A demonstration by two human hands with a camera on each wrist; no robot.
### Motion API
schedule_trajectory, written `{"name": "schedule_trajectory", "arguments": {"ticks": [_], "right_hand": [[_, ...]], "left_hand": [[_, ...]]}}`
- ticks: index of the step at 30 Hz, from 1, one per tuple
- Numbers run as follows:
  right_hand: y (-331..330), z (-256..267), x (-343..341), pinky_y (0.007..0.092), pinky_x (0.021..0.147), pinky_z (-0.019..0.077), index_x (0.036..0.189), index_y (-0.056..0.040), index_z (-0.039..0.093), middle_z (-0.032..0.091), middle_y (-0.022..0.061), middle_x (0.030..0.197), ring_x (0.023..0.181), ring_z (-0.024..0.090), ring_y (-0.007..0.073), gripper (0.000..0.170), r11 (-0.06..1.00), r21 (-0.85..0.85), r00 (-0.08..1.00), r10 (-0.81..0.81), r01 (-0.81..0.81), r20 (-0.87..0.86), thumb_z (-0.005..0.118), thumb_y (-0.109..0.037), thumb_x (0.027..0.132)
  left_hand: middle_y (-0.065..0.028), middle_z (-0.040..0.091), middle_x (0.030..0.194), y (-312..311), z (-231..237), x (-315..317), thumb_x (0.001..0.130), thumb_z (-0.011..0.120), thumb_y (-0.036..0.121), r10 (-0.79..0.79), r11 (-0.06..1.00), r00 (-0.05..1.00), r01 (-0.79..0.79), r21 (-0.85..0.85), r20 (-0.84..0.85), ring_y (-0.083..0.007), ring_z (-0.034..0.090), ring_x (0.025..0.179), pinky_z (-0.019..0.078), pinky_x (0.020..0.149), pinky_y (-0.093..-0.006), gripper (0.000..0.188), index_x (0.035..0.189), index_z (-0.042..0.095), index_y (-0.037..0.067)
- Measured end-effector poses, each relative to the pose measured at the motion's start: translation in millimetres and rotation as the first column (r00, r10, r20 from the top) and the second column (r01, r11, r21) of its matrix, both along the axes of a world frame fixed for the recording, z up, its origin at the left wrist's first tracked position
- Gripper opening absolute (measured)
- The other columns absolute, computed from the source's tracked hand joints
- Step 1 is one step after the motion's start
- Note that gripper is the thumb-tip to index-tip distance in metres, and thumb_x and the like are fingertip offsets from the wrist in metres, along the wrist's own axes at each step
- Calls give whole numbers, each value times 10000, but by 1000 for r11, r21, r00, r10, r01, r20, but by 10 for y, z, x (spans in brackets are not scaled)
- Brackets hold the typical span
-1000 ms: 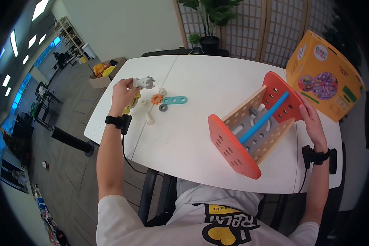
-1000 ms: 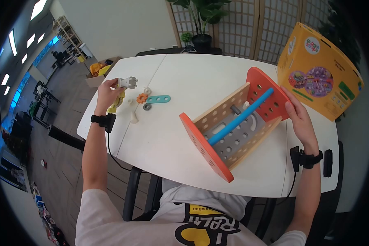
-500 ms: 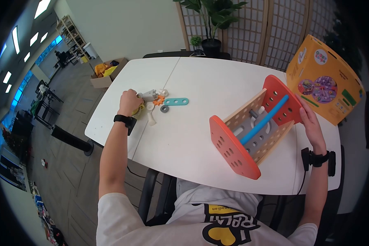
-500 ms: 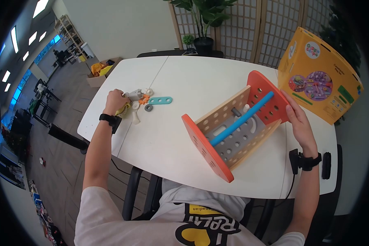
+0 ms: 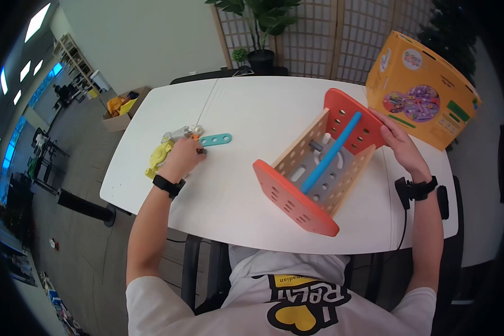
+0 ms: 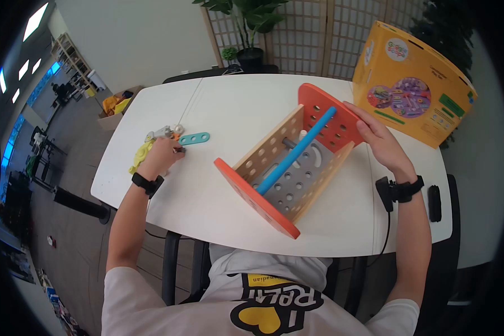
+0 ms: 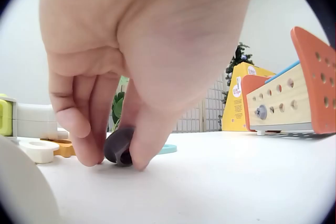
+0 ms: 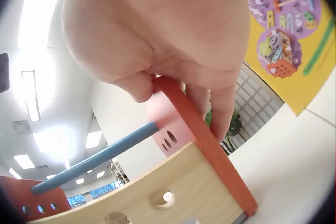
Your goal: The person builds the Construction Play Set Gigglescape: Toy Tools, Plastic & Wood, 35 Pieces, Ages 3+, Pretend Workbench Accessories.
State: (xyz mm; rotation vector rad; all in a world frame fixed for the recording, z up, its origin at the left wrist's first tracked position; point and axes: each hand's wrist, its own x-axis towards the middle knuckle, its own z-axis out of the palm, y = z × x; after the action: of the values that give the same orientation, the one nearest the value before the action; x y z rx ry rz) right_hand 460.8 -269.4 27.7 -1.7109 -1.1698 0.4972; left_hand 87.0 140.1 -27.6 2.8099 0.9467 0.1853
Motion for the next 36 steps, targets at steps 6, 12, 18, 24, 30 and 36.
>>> {"name": "schedule_trajectory", "arguments": {"ticks": [6, 12, 18, 24, 30, 36], "right_hand": [[40, 107, 6, 347, 1149, 405, 1563, -82, 468, 558, 83, 1506, 1365, 525, 185, 487, 998, -52, 999, 31, -30, 22, 477, -299, 1127], [94, 305, -378, 342, 1044, 483, 1397, -62, 631, 686, 100, 1275, 1175, 628, 190, 402, 975, 156, 908, -207, 160, 364, 643, -191, 1017], [186, 646, -1111, 293, 892, 560, 1291, 24, 624, 703, 131, 1184, 1020, 702, 165, 363, 954, 267, 990, 116, -133, 78, 717, -87, 958], [366, 686, -1296, 313, 947, 589, 1237, 63, 584, 715, 144, 1149, 1090, 716, 184, 335, 914, 344, 871, 338, -215, -355, 703, -160, 1018], [465, 608, -1380, 332, 928, 611, 1245, 76, 589, 724, 164, 1143, 1068, 731, 203, 312, 901, 418, 835, 319, -119, -449, 690, -108, 1014], [342, 508, -1160, 316, 900, 611, 1195, 66, 602, 734, 170, 1112, 1034, 745, 208, 269, 934, 353, 894, 205, -56, -399, 710, -59, 982]], "left_hand": [[-188, 739, 944, -318, 200, 173, 875, 768, 110, -138, 988, 977, 147, -41, 160, -322, 695, 816, 555, 751, -397, 205, 1044, 778, -5], [-114, 726, 1019, -1092, 942, 503, 905, 740, 45, -388, 879, 820, 466, -97, 421, -208, 654, 763, 523, 707, -315, 237, 1137, 769, 9], [-123, 760, 1058, -1575, 1303, 851, 832, 820, 24, -592, 667, 466, 741, 77, 658, -222, 719, 850, 571, 773, -313, 273, 1100, 772, 15], [-115, 766, 1024, -1719, 1416, 1099, 733, 900, 50, -726, 556, 246, 760, 337, 643, -228, 758, 895, 610, 762, -310, 241, 934, 768, 33], [-94, 765, 1005, -1704, 1372, 1116, 744, 897, 76, -712, 581, 246, 732, 355, 658, -238, 753, 862, 617, 735, -313, 217, 913, 768, 28], [-133, 767, 1073, -1431, 1307, 1004, 873, 815, 123, -619, 558, 398, 830, 22, 677, -235, 734, 987, 566, 883, -341, 212, 1043, 777, 2]]}}
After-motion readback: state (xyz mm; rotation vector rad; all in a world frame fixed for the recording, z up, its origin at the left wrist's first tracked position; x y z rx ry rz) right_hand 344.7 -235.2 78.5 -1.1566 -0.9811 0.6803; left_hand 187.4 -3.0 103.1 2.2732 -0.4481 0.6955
